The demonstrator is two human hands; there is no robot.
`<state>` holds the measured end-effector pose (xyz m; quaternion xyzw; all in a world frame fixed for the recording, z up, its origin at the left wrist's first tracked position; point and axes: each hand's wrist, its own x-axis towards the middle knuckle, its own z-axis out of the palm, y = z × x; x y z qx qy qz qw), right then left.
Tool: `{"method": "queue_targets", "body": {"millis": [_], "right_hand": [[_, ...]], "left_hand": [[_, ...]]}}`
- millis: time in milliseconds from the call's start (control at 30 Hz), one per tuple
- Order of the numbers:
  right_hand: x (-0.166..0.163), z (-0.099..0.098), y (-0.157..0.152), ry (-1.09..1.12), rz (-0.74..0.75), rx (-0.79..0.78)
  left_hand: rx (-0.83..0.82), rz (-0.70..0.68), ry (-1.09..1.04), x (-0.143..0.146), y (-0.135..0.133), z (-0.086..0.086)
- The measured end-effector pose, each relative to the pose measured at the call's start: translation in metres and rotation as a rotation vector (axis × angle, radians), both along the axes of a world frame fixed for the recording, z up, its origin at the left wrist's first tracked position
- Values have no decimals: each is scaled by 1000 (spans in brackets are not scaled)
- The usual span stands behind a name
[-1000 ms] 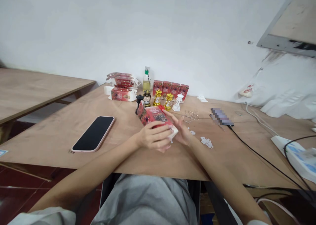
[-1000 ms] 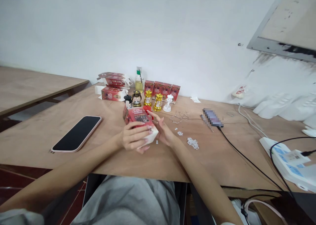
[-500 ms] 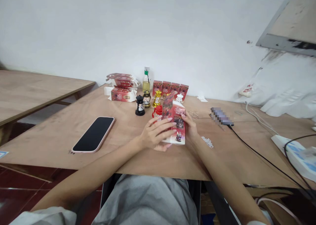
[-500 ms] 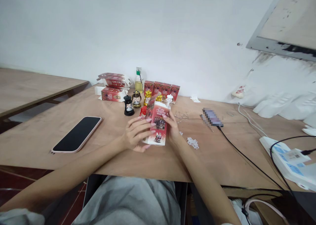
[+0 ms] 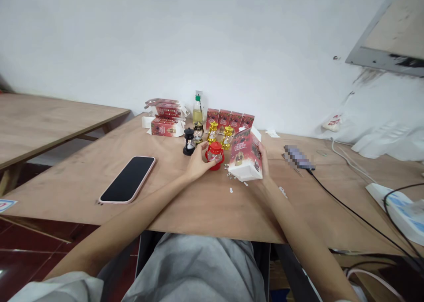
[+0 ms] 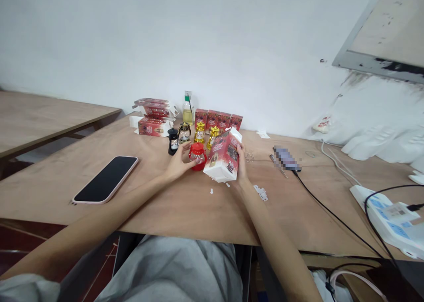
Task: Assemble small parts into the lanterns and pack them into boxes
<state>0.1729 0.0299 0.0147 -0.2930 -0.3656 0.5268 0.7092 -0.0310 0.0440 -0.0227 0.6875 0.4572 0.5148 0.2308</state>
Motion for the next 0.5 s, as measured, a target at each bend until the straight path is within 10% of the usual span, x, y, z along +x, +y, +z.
{"method": "queue_targets", "body": {"millis": [233,500], "right_hand": [[8,-3,0,45,216,-33],[7,-9,6,8,57,32]], "left_hand": [[-202,-141,-174,1,17,-14],[-156,-111,-84,0,21,-24]]}}
